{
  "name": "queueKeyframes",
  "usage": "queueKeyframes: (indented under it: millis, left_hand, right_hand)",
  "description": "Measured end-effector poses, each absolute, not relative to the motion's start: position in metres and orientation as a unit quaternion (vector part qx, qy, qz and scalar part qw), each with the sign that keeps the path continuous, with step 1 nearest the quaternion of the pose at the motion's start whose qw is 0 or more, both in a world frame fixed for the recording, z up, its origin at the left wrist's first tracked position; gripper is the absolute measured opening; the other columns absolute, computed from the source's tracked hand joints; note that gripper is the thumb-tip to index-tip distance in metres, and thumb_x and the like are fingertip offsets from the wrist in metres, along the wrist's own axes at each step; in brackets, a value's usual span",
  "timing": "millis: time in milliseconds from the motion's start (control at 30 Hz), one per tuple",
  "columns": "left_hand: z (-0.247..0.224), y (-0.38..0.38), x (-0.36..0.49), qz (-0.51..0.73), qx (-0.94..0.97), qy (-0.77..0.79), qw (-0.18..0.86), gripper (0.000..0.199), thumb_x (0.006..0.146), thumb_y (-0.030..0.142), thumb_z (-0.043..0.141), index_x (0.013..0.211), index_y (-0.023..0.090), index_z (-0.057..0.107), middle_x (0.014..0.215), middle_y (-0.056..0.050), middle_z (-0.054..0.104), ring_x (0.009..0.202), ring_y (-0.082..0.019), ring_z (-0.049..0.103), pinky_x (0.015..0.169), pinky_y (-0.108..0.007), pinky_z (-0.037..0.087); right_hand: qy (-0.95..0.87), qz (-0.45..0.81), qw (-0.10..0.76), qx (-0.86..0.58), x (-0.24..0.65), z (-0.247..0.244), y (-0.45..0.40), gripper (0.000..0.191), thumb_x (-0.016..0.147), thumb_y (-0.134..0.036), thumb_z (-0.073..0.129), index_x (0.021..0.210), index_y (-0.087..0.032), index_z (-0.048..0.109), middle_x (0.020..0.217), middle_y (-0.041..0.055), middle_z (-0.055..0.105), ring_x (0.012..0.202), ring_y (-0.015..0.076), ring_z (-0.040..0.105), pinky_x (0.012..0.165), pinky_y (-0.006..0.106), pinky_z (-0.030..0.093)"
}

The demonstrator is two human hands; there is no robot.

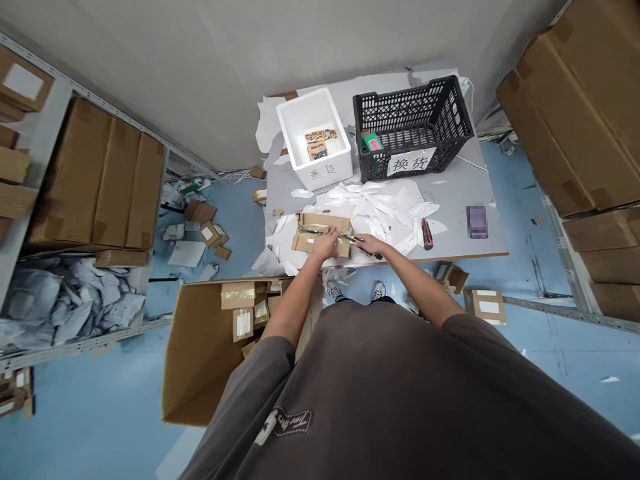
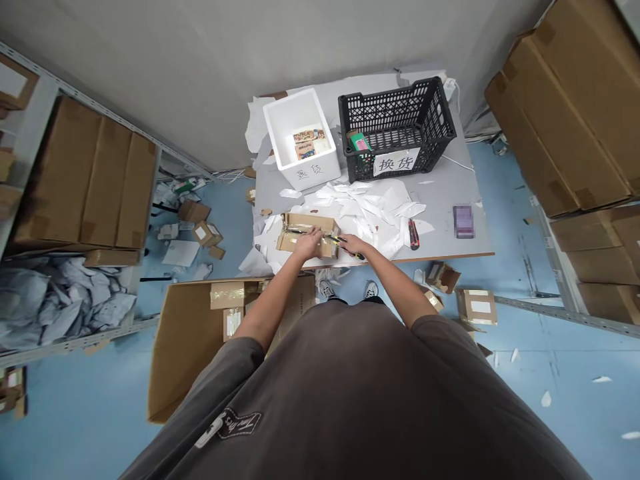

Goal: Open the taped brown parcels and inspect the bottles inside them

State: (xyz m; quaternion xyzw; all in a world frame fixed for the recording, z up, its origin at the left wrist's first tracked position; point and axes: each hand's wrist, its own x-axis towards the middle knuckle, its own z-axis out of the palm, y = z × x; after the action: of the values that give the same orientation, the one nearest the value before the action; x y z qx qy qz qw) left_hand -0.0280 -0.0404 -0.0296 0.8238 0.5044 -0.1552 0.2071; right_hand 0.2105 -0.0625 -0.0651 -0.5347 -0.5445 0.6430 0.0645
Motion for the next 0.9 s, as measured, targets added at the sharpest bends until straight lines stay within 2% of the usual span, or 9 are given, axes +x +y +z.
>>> queueKeyframes:
  millis: [167,300,400,500,567,633,700,800,900]
  left_hand:
    - [-0.032,-0.048,-0.034,-0.147,0.829,0.501,0.201,0.090,0.066,0.027,0.099,0.147,0.030,0.061,0.177,-0.014,0.041,0.167,-0.037,0.034,0.127,-0.051,0.042]
    - [-0.034,-0.048,-0.037,-0.143,0.820,0.515,0.205,0.093,0.065,0.028,0.100,0.149,0.030,0.060,0.179,-0.015,0.037,0.168,-0.036,0.032,0.127,-0.052,0.042]
    - [-0.035,-0.044,-0.037,-0.139,0.816,0.518,0.216,0.092,0.063,0.029,0.102,0.147,0.029,0.062,0.178,-0.014,0.039,0.167,-0.037,0.033,0.127,-0.051,0.043]
    - [-0.035,-0.042,-0.037,-0.131,0.821,0.513,0.212,0.091,0.063,0.027,0.102,0.145,0.028,0.063,0.177,-0.016,0.041,0.167,-0.037,0.033,0.128,-0.051,0.042]
    - [-0.036,-0.042,-0.037,-0.132,0.824,0.509,0.213,0.092,0.063,0.027,0.102,0.146,0.028,0.062,0.177,-0.016,0.041,0.167,-0.037,0.034,0.127,-0.051,0.043]
    - [-0.038,-0.042,-0.038,-0.133,0.823,0.507,0.218,0.092,0.063,0.027,0.103,0.145,0.028,0.061,0.177,-0.016,0.041,0.167,-0.037,0.034,0.126,-0.051,0.044]
    - [-0.039,-0.042,-0.039,-0.127,0.824,0.508,0.216,0.091,0.064,0.027,0.102,0.145,0.028,0.062,0.177,-0.016,0.043,0.167,-0.037,0.035,0.127,-0.051,0.043]
    - [-0.041,-0.043,-0.041,-0.115,0.825,0.511,0.213,0.091,0.064,0.026,0.102,0.145,0.026,0.062,0.176,-0.017,0.043,0.167,-0.037,0.034,0.129,-0.051,0.040]
    - [-0.041,-0.044,-0.043,-0.112,0.822,0.511,0.226,0.092,0.062,0.027,0.103,0.144,0.024,0.062,0.177,-0.018,0.041,0.167,-0.038,0.034,0.129,-0.051,0.042]
  right_hand:
    - [-0.575,0.621,0.051,-0.529,0.204,-0.067,-0.060,0.014,0.110,-0.035,0.058,0.111,-0.023,0.062,0.060,-0.0079,0.055,0.041,0.0120,0.051,0.045,0.019,0.044]
    - [-0.638,0.538,0.021,-0.551,0.201,-0.063,-0.056,0.020,0.110,-0.032,0.056,0.123,-0.022,0.068,0.072,-0.0013,0.069,0.048,0.0152,0.060,0.053,0.022,0.048]
    - [-0.689,0.446,-0.006,-0.571,0.200,-0.059,-0.055,0.022,0.110,-0.031,0.060,0.126,-0.023,0.071,0.095,0.0083,0.080,0.078,0.0235,0.075,0.070,0.026,0.053]
    - [-0.713,0.386,-0.020,-0.584,0.197,-0.056,-0.054,0.023,0.108,-0.030,0.065,0.128,-0.023,0.072,0.113,0.0155,0.080,0.104,0.0318,0.076,0.083,0.031,0.054]
    - [-0.709,0.401,-0.019,-0.580,0.195,-0.054,-0.053,0.022,0.109,-0.029,0.063,0.128,-0.022,0.071,0.111,0.0152,0.080,0.096,0.0301,0.077,0.081,0.031,0.055]
    - [-0.686,0.459,-0.017,-0.565,0.194,-0.054,-0.051,0.019,0.111,-0.029,0.058,0.125,-0.021,0.069,0.099,0.0105,0.079,0.073,0.0235,0.075,0.069,0.029,0.054]
    - [-0.651,0.528,-0.011,-0.546,0.195,-0.054,-0.049,0.016,0.112,-0.028,0.055,0.122,-0.021,0.066,0.083,0.0035,0.073,0.053,0.0172,0.065,0.057,0.025,0.050]
    - [-0.604,0.590,0.014,-0.536,0.198,-0.057,-0.048,0.009,0.112,-0.024,0.054,0.115,-0.022,0.062,0.067,-0.0048,0.060,0.043,0.0137,0.056,0.048,0.022,0.045]
    - [-0.572,0.629,0.031,-0.526,0.201,-0.059,-0.050,0.006,0.111,-0.025,0.055,0.105,-0.023,0.057,0.061,-0.0078,0.053,0.040,0.0123,0.053,0.043,0.020,0.042]
